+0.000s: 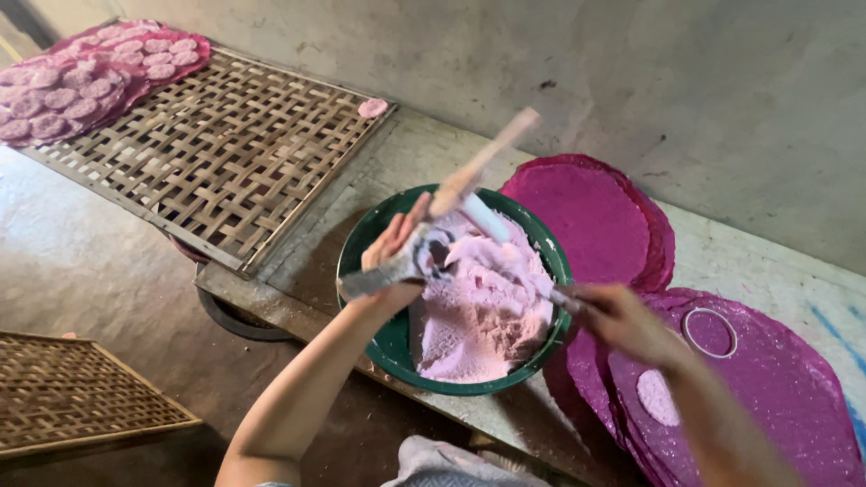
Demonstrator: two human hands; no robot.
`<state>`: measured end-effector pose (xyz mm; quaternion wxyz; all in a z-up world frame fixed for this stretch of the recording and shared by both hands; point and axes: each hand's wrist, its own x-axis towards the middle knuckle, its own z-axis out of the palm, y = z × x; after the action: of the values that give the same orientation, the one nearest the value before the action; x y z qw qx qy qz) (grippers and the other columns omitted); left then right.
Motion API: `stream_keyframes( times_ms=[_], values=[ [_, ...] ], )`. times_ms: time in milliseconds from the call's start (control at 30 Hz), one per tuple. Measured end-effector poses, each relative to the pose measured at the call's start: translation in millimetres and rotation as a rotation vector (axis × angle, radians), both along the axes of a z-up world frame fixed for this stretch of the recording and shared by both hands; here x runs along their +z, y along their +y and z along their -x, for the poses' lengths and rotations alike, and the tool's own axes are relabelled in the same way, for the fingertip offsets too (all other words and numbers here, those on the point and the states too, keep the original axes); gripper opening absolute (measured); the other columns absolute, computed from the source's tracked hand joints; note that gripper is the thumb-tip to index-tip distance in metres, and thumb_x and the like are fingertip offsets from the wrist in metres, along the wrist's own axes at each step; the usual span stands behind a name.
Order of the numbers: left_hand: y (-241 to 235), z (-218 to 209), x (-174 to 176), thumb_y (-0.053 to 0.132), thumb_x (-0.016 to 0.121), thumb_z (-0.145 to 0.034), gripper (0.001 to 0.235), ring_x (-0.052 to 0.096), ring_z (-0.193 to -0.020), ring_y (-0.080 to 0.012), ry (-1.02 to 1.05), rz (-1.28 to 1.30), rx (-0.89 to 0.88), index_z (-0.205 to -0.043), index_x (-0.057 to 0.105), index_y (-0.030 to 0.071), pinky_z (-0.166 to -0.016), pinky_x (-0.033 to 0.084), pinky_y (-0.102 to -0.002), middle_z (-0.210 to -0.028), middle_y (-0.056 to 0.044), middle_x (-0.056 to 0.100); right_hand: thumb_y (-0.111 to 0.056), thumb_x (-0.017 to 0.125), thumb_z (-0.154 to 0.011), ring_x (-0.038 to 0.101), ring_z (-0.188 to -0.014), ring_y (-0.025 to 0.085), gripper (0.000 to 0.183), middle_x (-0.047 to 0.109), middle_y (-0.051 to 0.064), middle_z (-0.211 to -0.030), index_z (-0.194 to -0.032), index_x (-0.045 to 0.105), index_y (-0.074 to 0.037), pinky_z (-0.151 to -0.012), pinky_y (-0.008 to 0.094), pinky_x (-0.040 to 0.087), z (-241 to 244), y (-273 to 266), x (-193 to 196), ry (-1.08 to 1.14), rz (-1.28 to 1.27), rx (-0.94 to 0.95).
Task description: The person prepares a pink food paste by scooping it from a bowl and pressing it into molds on a tray.
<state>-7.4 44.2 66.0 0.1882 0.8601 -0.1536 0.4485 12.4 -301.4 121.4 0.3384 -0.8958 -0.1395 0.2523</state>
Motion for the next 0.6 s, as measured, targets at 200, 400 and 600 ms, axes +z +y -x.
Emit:
stream_keyframes(
  times_ms=[200,400,600],
  values=[
    [-22,-14,-60,0.035,0.080,-0.072,0.074,0.067,-0.101,-0.0289,0.609,-0.008,-0.083,-0.138,0.055,0.010,-0.083,0.056,-0.038,-0.121,-0.013,0.065,-0.021,0.052,-0.100,0.058,-0.060,0.014,0.026,0.066,0.005,-0.072,-0.115,0.073,-0.017,-0.054,0.032,0.048,-13,89,72,-0.285,0.538,0.582],
    [-19,-4,-85,0.026,0.077,-0.083,0.044,0.070,-0.101,-0.0236,0.761,0.288,-0.201,-0.121,0.065,0.008,-0.091,0.057,-0.033,-0.113,-0.009,0.072,-0.013,0.059,-0.089,0.069,-0.068,0.022,0.030,0.067,0.010,-0.090,-0.116,0.062,-0.001,-0.053,0.034,0.057,38,97,33,-1.240,0.648,1.035],
    [13,27,-34,0.025,0.081,-0.080,0.058,0.073,-0.098,-0.0216,0.690,0.584,0.075,-0.134,0.063,0.011,-0.085,0.057,-0.032,-0.108,-0.008,0.075,-0.011,0.059,-0.090,0.066,-0.061,0.026,0.030,0.073,0.010,-0.091,-0.118,0.067,-0.008,-0.051,0.039,0.051,26,62,52,-0.827,0.261,0.355]
  ],
)
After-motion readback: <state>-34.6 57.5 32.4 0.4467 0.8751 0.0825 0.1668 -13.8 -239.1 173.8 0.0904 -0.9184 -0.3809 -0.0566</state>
